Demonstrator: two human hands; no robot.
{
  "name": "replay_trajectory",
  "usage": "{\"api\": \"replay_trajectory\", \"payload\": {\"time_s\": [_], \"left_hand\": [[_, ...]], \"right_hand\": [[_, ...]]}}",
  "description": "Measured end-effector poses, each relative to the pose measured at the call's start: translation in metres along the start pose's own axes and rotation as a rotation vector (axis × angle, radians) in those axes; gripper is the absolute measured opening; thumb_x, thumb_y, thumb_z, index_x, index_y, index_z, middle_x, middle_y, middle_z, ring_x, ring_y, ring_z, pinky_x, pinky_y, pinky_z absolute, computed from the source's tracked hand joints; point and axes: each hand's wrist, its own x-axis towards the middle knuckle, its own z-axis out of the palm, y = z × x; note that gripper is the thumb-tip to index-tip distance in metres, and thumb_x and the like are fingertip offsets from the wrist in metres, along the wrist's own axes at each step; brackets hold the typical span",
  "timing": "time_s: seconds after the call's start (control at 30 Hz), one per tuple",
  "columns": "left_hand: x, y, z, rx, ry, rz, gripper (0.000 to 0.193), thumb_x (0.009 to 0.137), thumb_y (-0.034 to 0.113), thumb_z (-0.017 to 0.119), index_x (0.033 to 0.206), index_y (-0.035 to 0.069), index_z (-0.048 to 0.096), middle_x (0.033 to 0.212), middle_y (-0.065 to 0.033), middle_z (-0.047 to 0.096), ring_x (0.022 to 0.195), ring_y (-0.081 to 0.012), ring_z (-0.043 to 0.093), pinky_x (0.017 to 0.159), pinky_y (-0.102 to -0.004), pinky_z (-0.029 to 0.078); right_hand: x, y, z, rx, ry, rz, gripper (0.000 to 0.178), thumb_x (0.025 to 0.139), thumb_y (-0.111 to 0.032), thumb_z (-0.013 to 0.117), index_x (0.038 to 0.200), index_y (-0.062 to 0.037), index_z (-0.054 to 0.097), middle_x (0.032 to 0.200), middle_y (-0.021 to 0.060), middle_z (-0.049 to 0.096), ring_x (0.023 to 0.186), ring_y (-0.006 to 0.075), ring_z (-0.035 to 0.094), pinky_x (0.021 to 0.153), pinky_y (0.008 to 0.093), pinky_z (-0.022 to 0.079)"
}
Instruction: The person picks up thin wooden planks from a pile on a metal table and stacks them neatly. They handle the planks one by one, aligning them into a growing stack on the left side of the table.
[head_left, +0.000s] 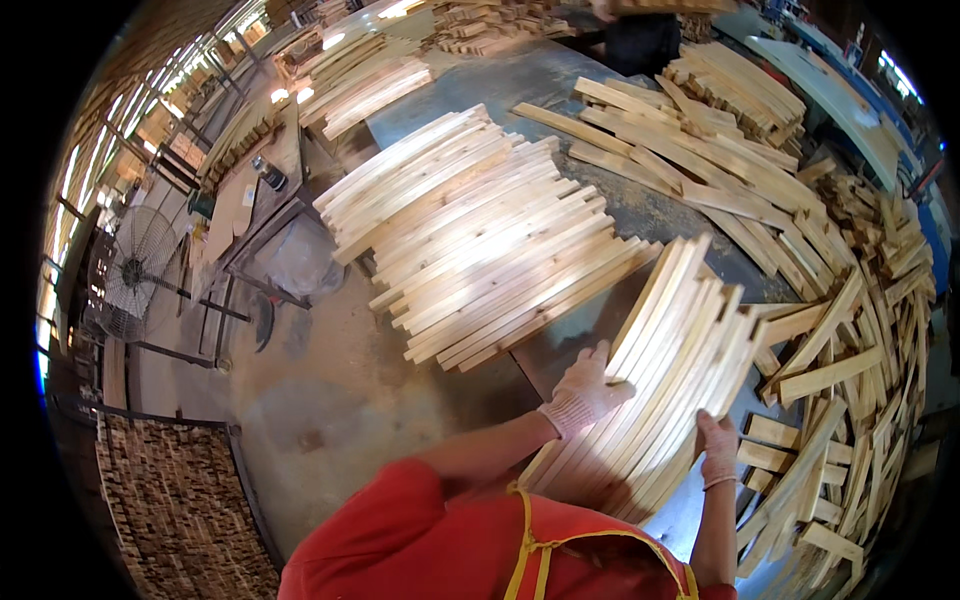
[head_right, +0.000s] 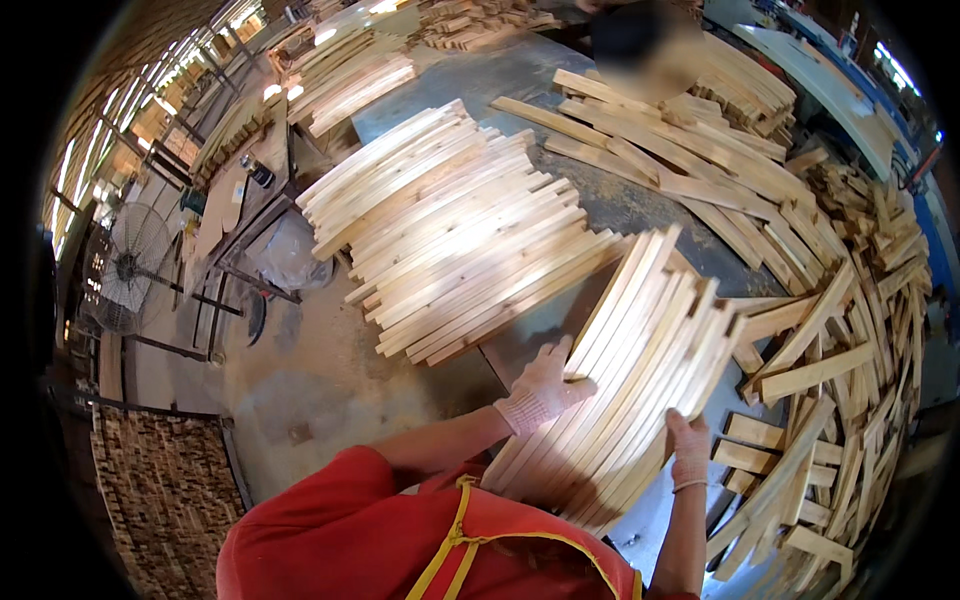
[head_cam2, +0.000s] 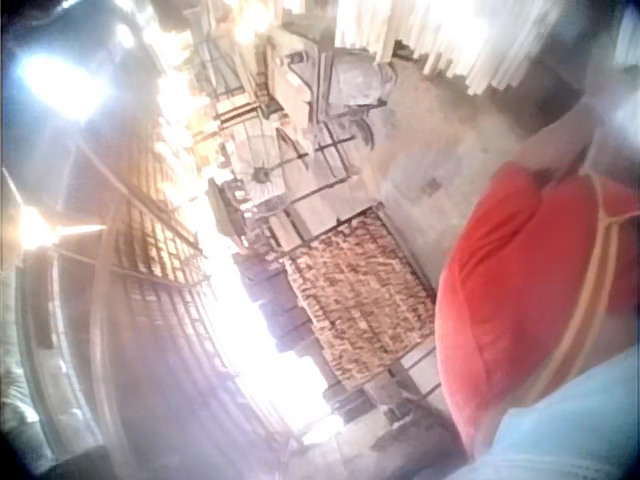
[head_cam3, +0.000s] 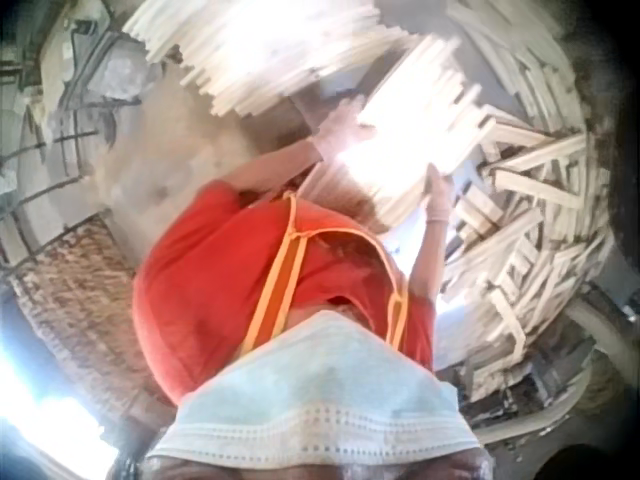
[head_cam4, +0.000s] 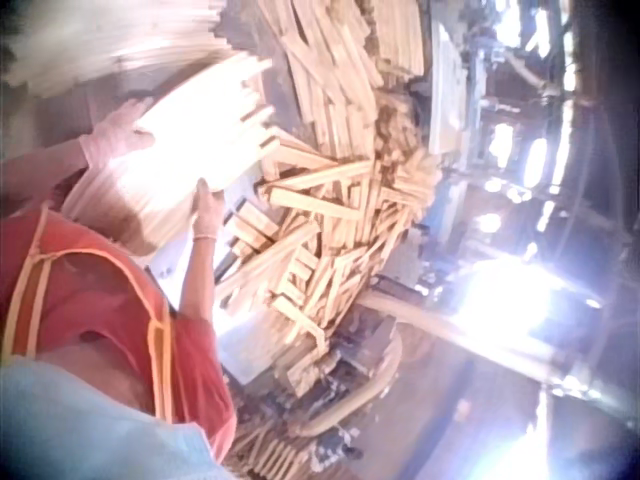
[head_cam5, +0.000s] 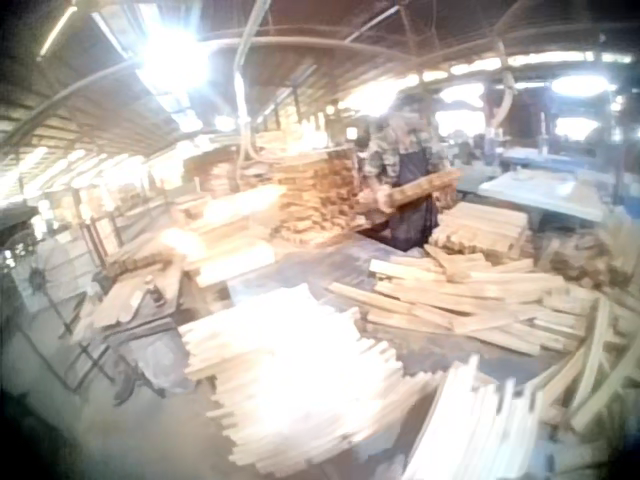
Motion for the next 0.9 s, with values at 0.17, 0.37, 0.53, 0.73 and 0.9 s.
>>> {"api": "replay_trajectory", "payload": {"time_s": [0.17, 0.37, 0.53, 0.73, 0.9], "left_hand": [[-0.01, 0.052, -0.1, -0.155, 0.547, 0.643, 0.109, 0.083, 0.056, 0.081, 0.164, 0.0, 0.034, 0.138, -0.0275, 0.054, 0.126, -0.047, 0.06, 0.111, -0.0497, 0.051], [0.014, 0.041, -0.246, -0.155, 0.688, 0.954, 0.111, 0.083, 0.054, 0.083, 0.164, -0.001, 0.031, 0.159, -0.0308, 0.042, 0.149, -0.0475, 0.04, 0.123, -0.0537, 0.036], [0.107, -0.095, -0.301, 0.424, 0.706, 1.018, 0.087, 0.093, 0.028, 0.07, 0.166, 0.006, 0.029, 0.158, -0.0165, 0.049, 0.138, -0.0346, 0.052, 0.112, -0.0461, 0.044], [0.159, -0.282, -0.334, 1.467, 0.238, 0.54, 0.06, 0.102, 0.017, 0.054, 0.161, 0.006, 0.047, 0.154, -0.0093, 0.055, 0.141, -0.026, 0.052, 0.111, -0.0399, 0.044], [0.148, -0.264, -0.363, 0.976, 0.057, 0.372, 0.054, 0.103, 0.022, 0.054, 0.155, 0.007, 0.054, 0.149, -0.0127, 0.061, 0.139, -0.0328, 0.056, 0.112, -0.0445, 0.048]], "right_hand": [[-0.013, -0.146, 0.037, -0.015, 0.028, -0.443, 0.064, 0.097, -0.025, 0.078, 0.152, -0.0005, 0.054, 0.138, 0.0104, 0.067, 0.126, 0.0221, 0.061, 0.11, 0.036, 0.047], [-0.038, -0.242, 0.165, -0.157, 0.206, -0.904, 0.056, 0.097, -0.024, 0.071, 0.143, 0.0036, 0.056, 0.131, 0.0121, 0.066, 0.124, 0.026, 0.059, 0.109, 0.0412, 0.046], [-0.054, -0.141, 0.255, -0.957, 0.147, -0.806, 0.049, 0.091, -0.018, 0.069, 0.134, 0.0052, 0.061, 0.133, 0.0168, 0.064, 0.125, 0.0313, 0.059, 0.108, 0.0426, 0.048], [-0.037, 0.003, 0.387, -1.648, 0.021, -0.814, 0.043, 0.083, -0.01, 0.067, 0.122, 0.0071, 0.067, 0.137, 0.0224, 0.062, 0.126, 0.0376, 0.059, 0.107, 0.0442, 0.051], [-0.026, -0.045, 0.38, -1.03, -0.178, -0.378, 0.038, 0.092, -0.018, 0.063, 0.118, 0.0094, 0.063, 0.116, 0.0255, 0.073, 0.112, 0.043, 0.07, 0.094, 0.0476, 0.057]]}}
